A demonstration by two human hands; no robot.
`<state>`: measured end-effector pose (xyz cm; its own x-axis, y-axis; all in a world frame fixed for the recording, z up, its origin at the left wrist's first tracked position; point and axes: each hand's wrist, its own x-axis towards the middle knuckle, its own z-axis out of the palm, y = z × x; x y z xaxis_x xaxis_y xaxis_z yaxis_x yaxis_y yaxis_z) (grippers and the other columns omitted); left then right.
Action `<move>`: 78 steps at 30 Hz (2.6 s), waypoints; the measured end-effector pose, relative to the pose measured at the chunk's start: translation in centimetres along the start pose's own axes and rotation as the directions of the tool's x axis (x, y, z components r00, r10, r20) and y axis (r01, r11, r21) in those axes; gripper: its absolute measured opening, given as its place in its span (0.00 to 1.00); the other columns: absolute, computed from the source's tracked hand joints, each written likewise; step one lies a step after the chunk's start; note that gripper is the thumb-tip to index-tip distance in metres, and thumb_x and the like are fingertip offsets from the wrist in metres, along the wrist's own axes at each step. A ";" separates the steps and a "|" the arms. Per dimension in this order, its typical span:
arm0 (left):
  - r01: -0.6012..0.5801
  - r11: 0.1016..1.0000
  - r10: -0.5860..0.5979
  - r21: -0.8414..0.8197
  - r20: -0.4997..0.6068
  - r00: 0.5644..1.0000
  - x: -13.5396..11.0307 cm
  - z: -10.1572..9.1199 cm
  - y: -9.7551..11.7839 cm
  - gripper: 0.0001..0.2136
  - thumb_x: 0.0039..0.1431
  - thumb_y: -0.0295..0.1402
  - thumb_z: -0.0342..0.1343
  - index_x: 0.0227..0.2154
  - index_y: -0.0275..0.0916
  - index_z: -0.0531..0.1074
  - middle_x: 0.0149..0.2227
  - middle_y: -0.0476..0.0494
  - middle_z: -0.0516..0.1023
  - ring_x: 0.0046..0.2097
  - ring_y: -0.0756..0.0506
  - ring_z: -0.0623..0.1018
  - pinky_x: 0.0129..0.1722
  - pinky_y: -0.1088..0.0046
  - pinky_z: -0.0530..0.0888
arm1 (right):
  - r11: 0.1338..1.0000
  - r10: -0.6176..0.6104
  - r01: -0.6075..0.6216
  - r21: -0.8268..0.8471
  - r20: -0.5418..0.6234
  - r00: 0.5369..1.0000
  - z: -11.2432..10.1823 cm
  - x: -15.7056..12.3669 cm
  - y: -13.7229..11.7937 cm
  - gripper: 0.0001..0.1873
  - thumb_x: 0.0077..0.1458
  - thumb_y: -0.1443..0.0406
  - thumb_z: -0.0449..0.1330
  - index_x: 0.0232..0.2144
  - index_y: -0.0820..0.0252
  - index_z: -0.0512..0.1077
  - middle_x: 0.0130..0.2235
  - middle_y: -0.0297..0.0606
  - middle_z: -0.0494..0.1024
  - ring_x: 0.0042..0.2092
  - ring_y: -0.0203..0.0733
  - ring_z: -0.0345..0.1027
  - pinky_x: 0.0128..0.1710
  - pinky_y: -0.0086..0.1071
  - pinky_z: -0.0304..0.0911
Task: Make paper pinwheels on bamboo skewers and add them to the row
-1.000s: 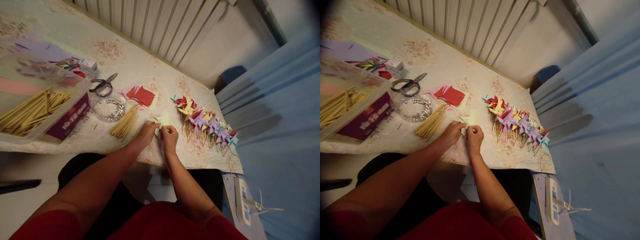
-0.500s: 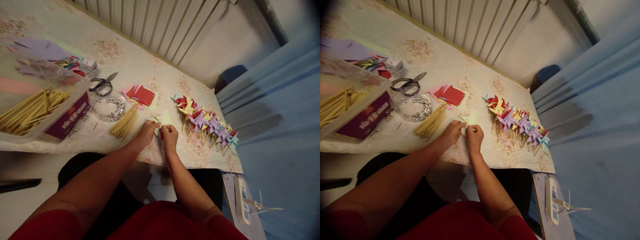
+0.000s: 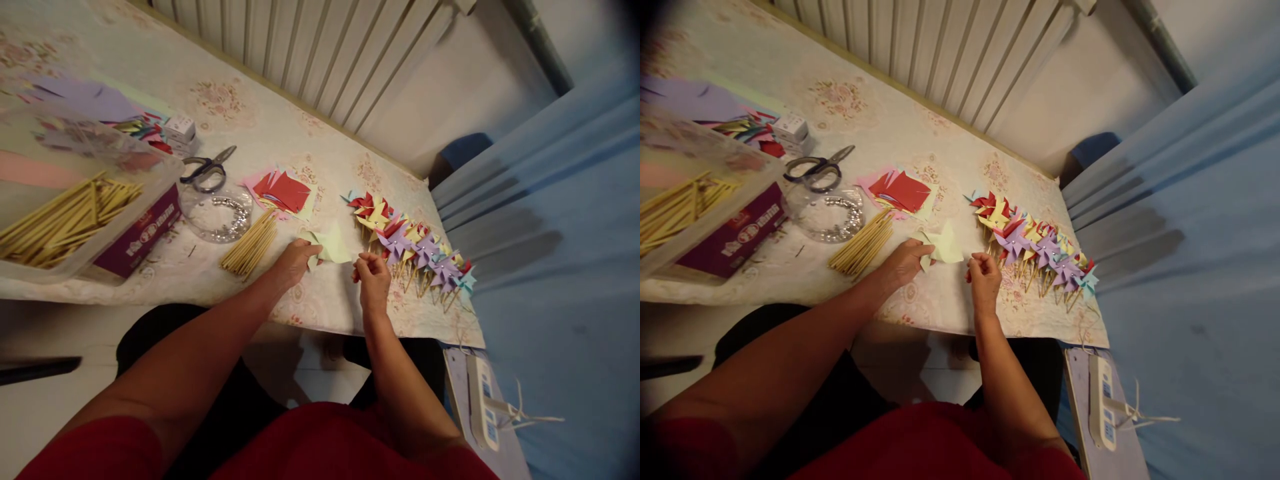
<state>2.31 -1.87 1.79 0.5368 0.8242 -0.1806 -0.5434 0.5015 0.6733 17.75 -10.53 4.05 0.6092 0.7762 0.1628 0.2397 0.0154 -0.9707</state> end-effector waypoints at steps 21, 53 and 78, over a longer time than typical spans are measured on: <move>0.060 0.980 -0.096 0.189 0.191 0.977 -0.3 -0.4 -0.1 0.05 0.40 0.29 0.62 0.23 0.34 0.74 0.22 0.45 0.74 0.24 0.50 0.71 0.25 0.77 0.65 | 0.993 -0.012 0.059 -0.100 0.414 0.910 -1.6 2.0 -2.1 0.05 0.43 0.63 0.67 0.27 0.56 0.78 0.26 0.31 0.77 0.27 0.36 0.67 0.29 0.32 0.65; 0.046 0.923 -0.104 0.381 0.131 0.986 -0.8 0.6 0.2 0.06 0.43 0.30 0.60 0.26 0.34 0.72 0.24 0.51 0.70 0.27 0.53 0.69 0.29 0.77 0.64 | 0.856 0.057 0.207 -0.474 0.483 0.874 1.1 2.5 -2.7 0.10 0.45 0.58 0.62 0.23 0.59 0.71 0.20 0.27 0.65 0.24 0.33 0.55 0.25 0.28 0.50; 0.054 0.889 -0.075 0.454 0.028 0.997 -1.1 1.1 0.5 0.03 0.46 0.25 0.58 0.26 0.34 0.72 0.24 0.52 0.70 0.26 0.53 0.68 0.28 0.78 0.64 | 0.832 0.074 0.147 -0.535 0.368 0.927 2.3 1.6 -3.0 0.07 0.42 0.61 0.61 0.24 0.59 0.72 0.20 0.27 0.66 0.24 0.34 0.58 0.27 0.29 0.56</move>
<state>2.21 -2.82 3.12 0.5936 0.7766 -0.2109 -0.1608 0.3713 0.9145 16.30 -7.90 6.85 0.3038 0.9526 0.0141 0.6934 -0.2109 -0.6889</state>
